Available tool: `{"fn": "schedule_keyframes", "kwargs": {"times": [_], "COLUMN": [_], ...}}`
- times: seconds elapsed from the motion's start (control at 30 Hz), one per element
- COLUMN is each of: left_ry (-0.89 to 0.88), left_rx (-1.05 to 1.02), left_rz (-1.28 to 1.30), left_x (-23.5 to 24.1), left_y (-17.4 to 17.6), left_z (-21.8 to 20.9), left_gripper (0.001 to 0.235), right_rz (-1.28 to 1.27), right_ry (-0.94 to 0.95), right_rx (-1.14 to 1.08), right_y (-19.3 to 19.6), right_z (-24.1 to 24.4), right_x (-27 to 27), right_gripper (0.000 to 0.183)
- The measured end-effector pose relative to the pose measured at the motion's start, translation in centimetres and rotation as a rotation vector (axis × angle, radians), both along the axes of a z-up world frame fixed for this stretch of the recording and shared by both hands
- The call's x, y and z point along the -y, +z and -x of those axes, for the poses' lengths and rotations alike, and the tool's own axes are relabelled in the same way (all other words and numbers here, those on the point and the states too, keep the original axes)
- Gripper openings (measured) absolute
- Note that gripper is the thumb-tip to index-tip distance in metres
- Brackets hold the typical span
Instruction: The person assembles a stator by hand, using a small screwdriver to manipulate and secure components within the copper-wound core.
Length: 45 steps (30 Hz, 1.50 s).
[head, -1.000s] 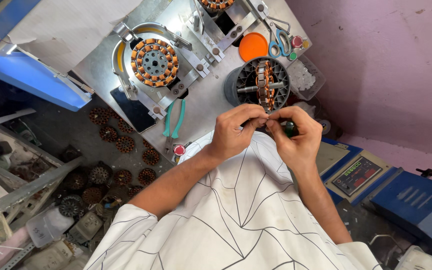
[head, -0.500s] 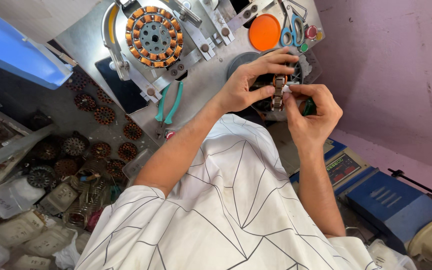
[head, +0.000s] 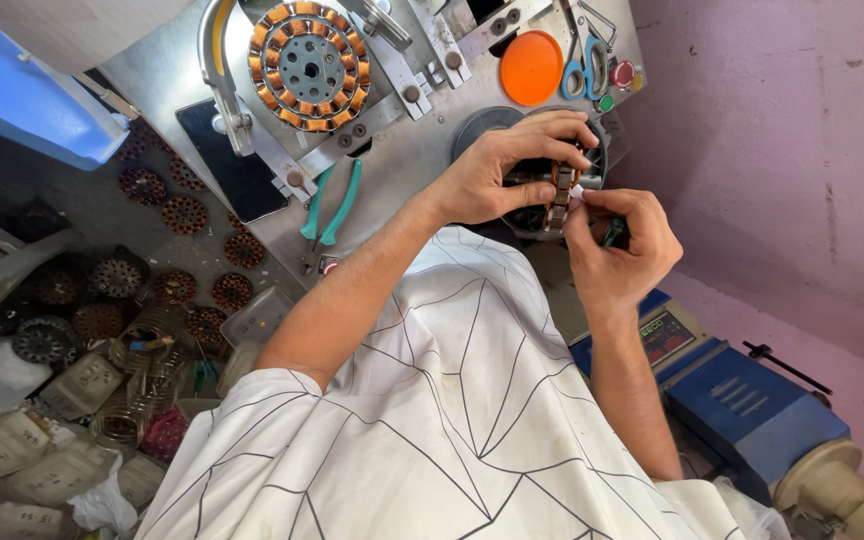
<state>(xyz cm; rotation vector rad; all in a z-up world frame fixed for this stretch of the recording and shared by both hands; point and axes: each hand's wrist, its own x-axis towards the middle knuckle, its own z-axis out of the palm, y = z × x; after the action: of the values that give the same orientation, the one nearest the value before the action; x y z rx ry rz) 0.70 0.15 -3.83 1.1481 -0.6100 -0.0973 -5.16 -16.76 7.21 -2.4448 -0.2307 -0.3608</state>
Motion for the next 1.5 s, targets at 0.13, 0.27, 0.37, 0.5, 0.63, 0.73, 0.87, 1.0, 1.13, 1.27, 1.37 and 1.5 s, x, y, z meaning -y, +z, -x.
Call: {"fn": "schedule_keyframes", "kwargs": {"times": [0.13, 0.27, 0.37, 0.5, 0.63, 0.73, 0.87, 1.0, 1.13, 1.27, 1.37, 1.5], "left_ry": [0.011, 0.037, 0.056, 0.082, 0.080, 0.079, 0.072, 0.091, 0.090, 0.095, 0.094, 0.087], "left_rx": [0.004, 0.004, 0.031, 0.041, 0.032, 0.030, 0.025, 0.004, 0.001, 0.015, 0.023, 0.013], "left_rz": [0.007, -0.007, -0.020, -0.014, -0.028, -0.015, 0.002, -0.011, -0.012, -0.013, -0.005, 0.007], "left_x": [-0.1, 0.1, 0.1, 0.2, 0.1, 0.1, 0.1, 0.1, 0.3, 0.5, 0.4, 0.4], "left_y": [0.0, 0.0, 0.0, 0.0, 0.1, 0.1, 0.5, 0.5, 0.3, 0.3, 0.2, -0.1], "left_z": [-0.1, -0.1, -0.2, 0.0, -0.1, 0.0, -0.1, 0.0, 0.3, 0.1, 0.1, -0.1], "left_gripper": [0.034, 0.029, 0.028, 0.027, 0.028, 0.030, 0.029, 0.030, 0.028, 0.028, 0.029, 0.032], "right_rz": [0.126, 0.170, 0.200, 0.327, 0.385, 0.245, 0.044, 0.264, 0.331, 0.462, 0.435, 0.180], "right_ry": [0.099, 0.129, 0.151, 0.161, 0.152, 0.099, 0.117, 0.153, 0.153, 0.203, 0.155, 0.054], "right_rx": [0.032, -0.078, -0.127, -0.125, -0.223, -0.549, -0.604, -0.244, -0.136, -0.152, -0.396, -0.843], "right_y": [0.6, 2.1, 2.9, 3.5, 4.1, 4.1, 3.9, 3.8, 3.8, 4.3, 4.6, 5.0], "right_z": [-0.5, -1.4, -1.8, -1.9, -2.9, -5.8, -6.4, -2.7, -2.2, -2.9, -4.9, -8.0], "right_x": [-0.2, -0.2, -0.6, -1.4, -1.1, 0.5, 1.3, -0.4, -1.6, -1.7, -1.0, 0.7], "right_gripper": [0.016, 0.016, 0.016, 0.016, 0.015, 0.017, 0.014, 0.014, 0.012, 0.013, 0.014, 0.012]}}
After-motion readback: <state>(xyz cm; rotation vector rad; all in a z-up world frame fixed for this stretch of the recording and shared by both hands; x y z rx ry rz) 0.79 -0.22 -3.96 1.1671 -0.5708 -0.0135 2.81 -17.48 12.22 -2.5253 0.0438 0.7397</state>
